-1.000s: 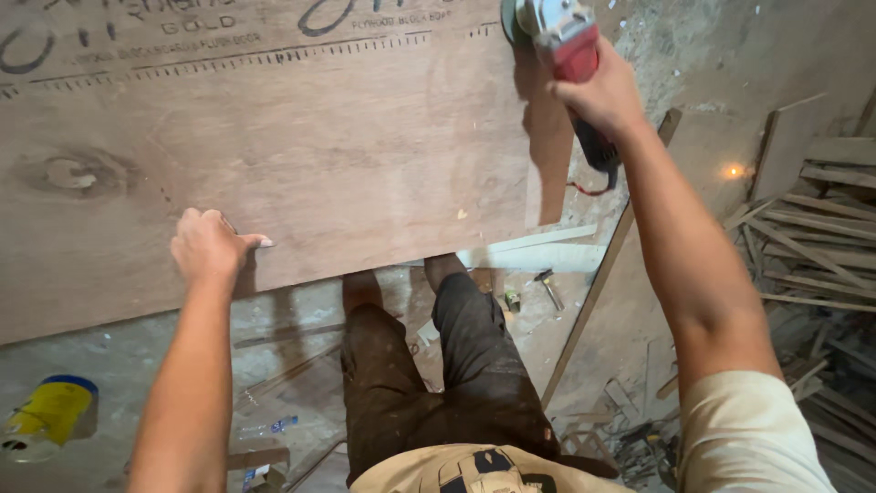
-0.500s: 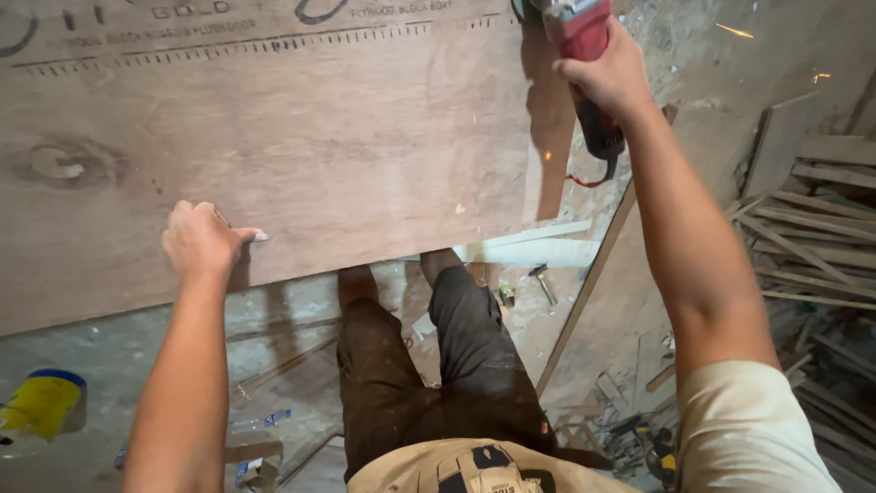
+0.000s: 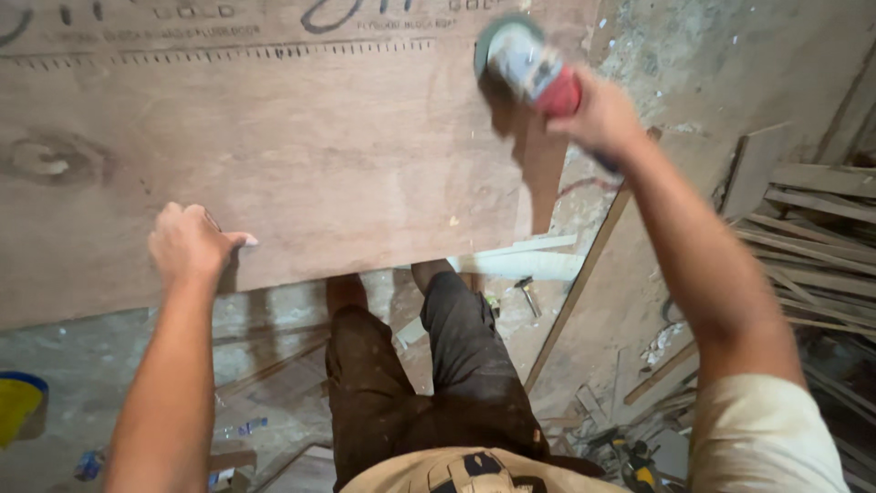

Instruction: The person uses a handheld electric sander to smooth the surface of a large wooden board. They move the sander across the board in various directions, generating sparks and dust, while holding the board steady with their other hand.

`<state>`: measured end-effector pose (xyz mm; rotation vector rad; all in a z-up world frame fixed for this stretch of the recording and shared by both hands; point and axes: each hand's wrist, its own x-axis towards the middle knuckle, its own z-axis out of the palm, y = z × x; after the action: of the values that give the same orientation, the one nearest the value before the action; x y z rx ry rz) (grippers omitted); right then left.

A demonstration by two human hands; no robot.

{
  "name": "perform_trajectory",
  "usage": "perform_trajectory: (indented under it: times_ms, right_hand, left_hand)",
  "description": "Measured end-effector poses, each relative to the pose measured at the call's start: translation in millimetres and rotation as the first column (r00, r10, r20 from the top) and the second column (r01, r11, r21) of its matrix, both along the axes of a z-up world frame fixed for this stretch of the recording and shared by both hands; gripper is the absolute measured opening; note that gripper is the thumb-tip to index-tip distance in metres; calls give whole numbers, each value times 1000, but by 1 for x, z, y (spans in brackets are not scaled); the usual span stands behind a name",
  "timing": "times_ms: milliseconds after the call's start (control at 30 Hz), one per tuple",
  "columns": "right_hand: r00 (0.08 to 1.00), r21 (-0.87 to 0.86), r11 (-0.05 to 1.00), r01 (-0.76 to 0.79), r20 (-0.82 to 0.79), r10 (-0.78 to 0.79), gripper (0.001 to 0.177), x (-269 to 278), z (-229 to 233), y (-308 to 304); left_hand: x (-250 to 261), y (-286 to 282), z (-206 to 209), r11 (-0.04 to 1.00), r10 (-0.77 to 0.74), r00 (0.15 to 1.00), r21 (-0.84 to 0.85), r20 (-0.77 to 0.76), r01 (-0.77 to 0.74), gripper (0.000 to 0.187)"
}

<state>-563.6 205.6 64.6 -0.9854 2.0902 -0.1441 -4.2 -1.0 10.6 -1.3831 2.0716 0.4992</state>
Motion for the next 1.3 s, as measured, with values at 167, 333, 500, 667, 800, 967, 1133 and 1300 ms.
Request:
perform_trajectory:
  times_ms: [167, 333, 500, 667, 800, 967, 1133, 1300]
  right_hand:
    - [996, -112, 994, 7, -86, -17, 57, -47, -11, -45]
    - [980, -56, 978, 199, 12, -198, 32, -70, -17, -62]
    - [975, -10, 975, 224, 3, -224, 24, -75, -22, -67]
    - [963, -171, 948, 269, 76, -260, 22, -75, -26, -50]
    - [988, -264, 952, 154, 14, -156, 38, -74, -28, -42]
    - [937, -75, 937, 342, 98, -334, 32, -74, -37, -40]
    - [996, -36, 997, -72, -63, 70, 67, 7, -12, -25]
    - [944, 100, 940, -325, -26, 329, 58, 73, -2, -48]
  left_hand:
    - [-3, 0, -3, 1000, -6, 999, -7, 37, 6, 54]
    - [-3, -1, -4, 1000, 3, 999, -9, 45, -2, 55]
    - [-1, 2, -4, 1000, 14, 1000, -20, 17, -14, 57]
    - [-1, 4, -9, 999, -1, 1000, -32, 25, 2, 58]
    - [-2, 1, -6, 1000, 19, 1000, -13, 18, -19, 60]
    - [3, 3, -9, 1000, 0, 1000, -30, -12, 0, 59]
    - [8, 5, -11, 997, -9, 997, -73, -73, 4, 58]
    - [4, 1, -8, 999, -3, 999, -46, -51, 1, 62]
